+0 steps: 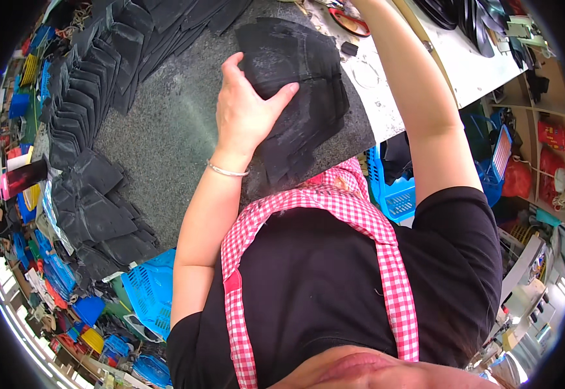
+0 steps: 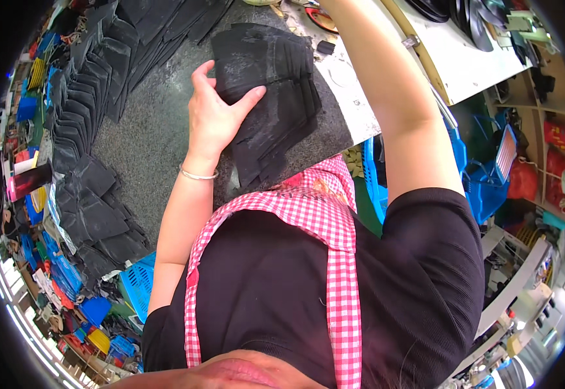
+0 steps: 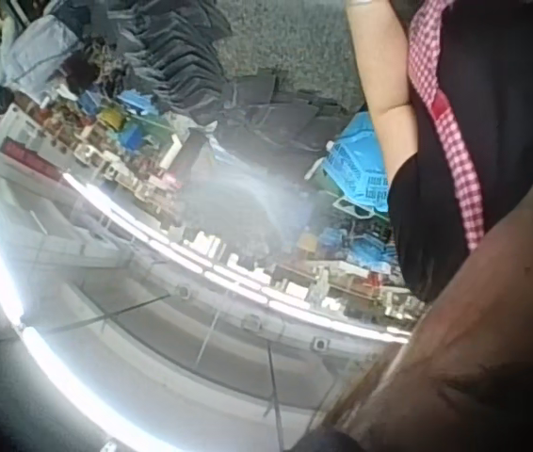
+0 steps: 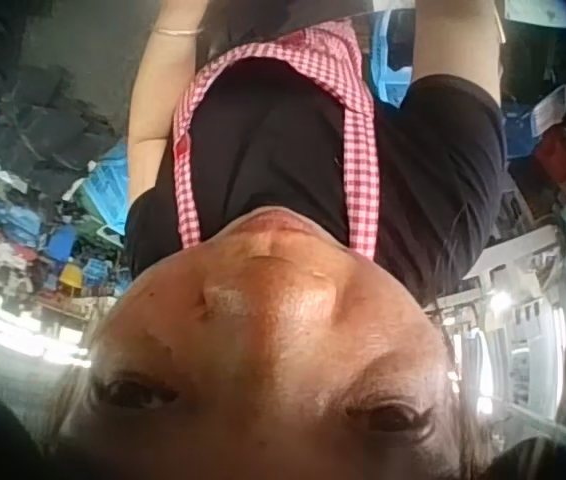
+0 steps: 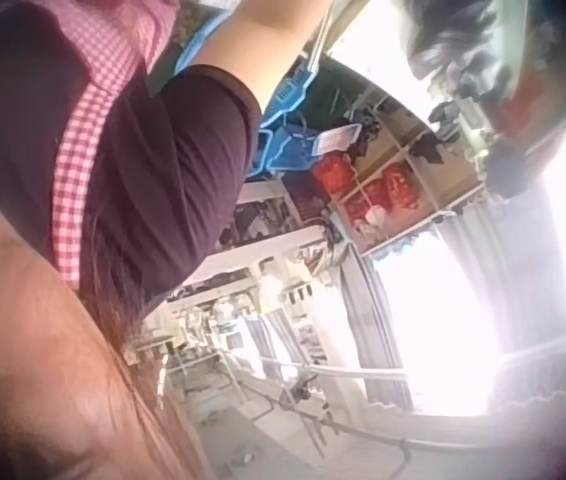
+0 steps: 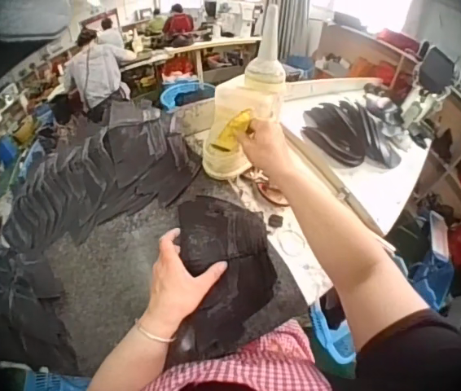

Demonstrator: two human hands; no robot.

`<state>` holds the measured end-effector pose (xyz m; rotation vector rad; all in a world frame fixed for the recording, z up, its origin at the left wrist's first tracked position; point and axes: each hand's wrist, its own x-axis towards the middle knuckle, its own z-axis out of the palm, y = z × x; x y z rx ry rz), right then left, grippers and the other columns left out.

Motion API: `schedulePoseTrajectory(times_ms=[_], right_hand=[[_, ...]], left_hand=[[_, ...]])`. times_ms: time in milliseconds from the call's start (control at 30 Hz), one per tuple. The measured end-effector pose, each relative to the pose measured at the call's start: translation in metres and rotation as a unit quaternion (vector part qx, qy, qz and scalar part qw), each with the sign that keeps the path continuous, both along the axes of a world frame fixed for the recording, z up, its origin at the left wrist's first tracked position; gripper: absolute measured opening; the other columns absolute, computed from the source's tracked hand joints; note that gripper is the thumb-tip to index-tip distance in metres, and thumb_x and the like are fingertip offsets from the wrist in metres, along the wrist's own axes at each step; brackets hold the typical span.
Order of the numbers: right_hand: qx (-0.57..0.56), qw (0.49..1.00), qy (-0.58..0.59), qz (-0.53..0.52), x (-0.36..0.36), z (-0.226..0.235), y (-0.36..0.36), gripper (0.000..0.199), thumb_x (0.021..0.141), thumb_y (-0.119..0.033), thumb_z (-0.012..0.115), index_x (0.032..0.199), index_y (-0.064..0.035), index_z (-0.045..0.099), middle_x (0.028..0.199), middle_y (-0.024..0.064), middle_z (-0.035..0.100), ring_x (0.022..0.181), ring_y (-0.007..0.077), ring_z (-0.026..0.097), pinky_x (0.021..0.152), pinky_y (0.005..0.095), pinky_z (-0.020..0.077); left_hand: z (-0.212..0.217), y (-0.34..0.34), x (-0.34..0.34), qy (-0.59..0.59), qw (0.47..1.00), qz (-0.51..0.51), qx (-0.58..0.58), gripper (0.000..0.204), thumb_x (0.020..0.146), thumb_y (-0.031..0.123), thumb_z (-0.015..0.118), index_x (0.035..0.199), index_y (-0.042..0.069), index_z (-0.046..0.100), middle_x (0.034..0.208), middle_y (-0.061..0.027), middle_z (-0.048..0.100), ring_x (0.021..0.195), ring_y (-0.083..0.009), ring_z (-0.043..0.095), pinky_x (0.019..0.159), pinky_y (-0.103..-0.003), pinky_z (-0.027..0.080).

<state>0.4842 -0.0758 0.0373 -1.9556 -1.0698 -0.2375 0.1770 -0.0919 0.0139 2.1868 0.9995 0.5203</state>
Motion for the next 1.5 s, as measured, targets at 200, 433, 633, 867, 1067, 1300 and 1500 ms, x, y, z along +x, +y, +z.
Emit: schedulePoseTrajectory(times_ms=[200, 433, 633, 867, 1067, 1300, 1500], right_hand=[[0.094, 0.938, 0.327, 0.073, 0.023, -0.022, -0.019, 0.02, 0.094, -0.013, 0.071, 0.102, 0.0044, 0.074, 0.083, 0.0094, 0.074, 0.065, 0.0195, 0.065, 0.057, 0.0345, 0.0479], [0.015, 0.77, 0.566, 0.294, 0.014, -0.064, -0.094, 0.015, 0.097, -0.014, 0.069, 0.104, -0.0003, 0.07, 0.073, 0.0015, 0.061, 0.055, 0.0078, 0.048, 0.052, 0.0255, 0.036], [-0.078, 0.982, 0.133, 0.107, -0.047, -0.037, -0.094, 0.021, 0.092, -0.012, 0.074, 0.108, 0.0018, 0.072, 0.078, 0.0105, 0.07, 0.065, 0.0144, 0.061, 0.059, 0.032, 0.0487], [-0.074, 0.914, 0.143, 0.371, -0.088, -0.037, -0.172, 0.013, 0.092, -0.006, 0.076, 0.105, -0.0038, 0.073, 0.095, 0.0085, 0.074, 0.088, 0.0213, 0.073, 0.08, 0.0331, 0.0565], [0.055, 0.948, 0.025, 0.314, -0.097, -0.042, -0.182, 0.016, 0.089, 0.002, 0.072, 0.103, -0.0038, 0.071, 0.103, 0.0127, 0.074, 0.096, 0.0312, 0.074, 0.081, 0.0355, 0.0594], [-0.041, 0.979, 0.134, 0.147, -0.09, -0.059, -0.17, 0.029, 0.096, -0.028, 0.075, 0.109, -0.0018, 0.075, 0.065, 0.0106, 0.064, 0.055, 0.021, 0.065, 0.057, 0.0332, 0.0517], [0.008, 0.999, -0.012, 0.052, -0.063, -0.062, -0.123, 0.015, 0.093, -0.014, 0.072, 0.099, -0.0006, 0.071, 0.08, 0.0201, 0.07, 0.071, 0.0372, 0.07, 0.065, 0.0432, 0.0545]], left_hand=[[0.012, 0.007, -0.005, 0.027, 0.999, 0.005, -0.045, 0.097, 0.074, 0.04, 0.093, 0.144, -0.003, 0.042, 0.124, -0.0348, 0.065, 0.116, -0.0463, 0.067, 0.1, -0.048, 0.054], [0.001, 0.01, -0.01, 0.022, 1.0, 0.015, -0.003, 0.09, 0.075, 0.045, 0.093, 0.14, 0.0, 0.052, 0.119, -0.0255, 0.07, 0.112, -0.0345, 0.07, 0.097, -0.042, 0.055], [-0.001, 0.011, -0.008, 0.009, 0.999, -0.027, 0.027, 0.074, 0.075, 0.039, 0.092, 0.129, -0.003, 0.062, 0.121, -0.0269, 0.069, 0.115, -0.0434, 0.067, 0.1, -0.047, 0.053], [0.002, 0.004, -0.01, 0.035, 0.993, -0.009, 0.111, 0.069, 0.075, 0.037, 0.092, 0.125, -0.002, 0.065, 0.118, -0.023, 0.067, 0.113, -0.0392, 0.067, 0.099, -0.045, 0.053], [-0.003, 0.011, -0.012, 0.037, 0.997, -0.004, 0.061, 0.07, 0.076, 0.04, 0.092, 0.126, -0.003, 0.067, 0.12, -0.0246, 0.072, 0.114, -0.035, 0.07, 0.101, -0.042, 0.053], [0.002, 0.008, -0.011, 0.046, 0.999, -0.003, 0.012, 0.073, 0.076, 0.04, 0.092, 0.128, -0.003, 0.066, 0.118, -0.0233, 0.073, 0.113, -0.0314, 0.071, 0.099, -0.04, 0.054], [0.0, 0.008, -0.011, 0.045, 0.998, 0.0, 0.034, 0.071, 0.075, 0.038, 0.093, 0.127, -0.002, 0.066, 0.116, -0.0223, 0.075, 0.108, -0.0287, 0.073, 0.096, -0.04, 0.056]])
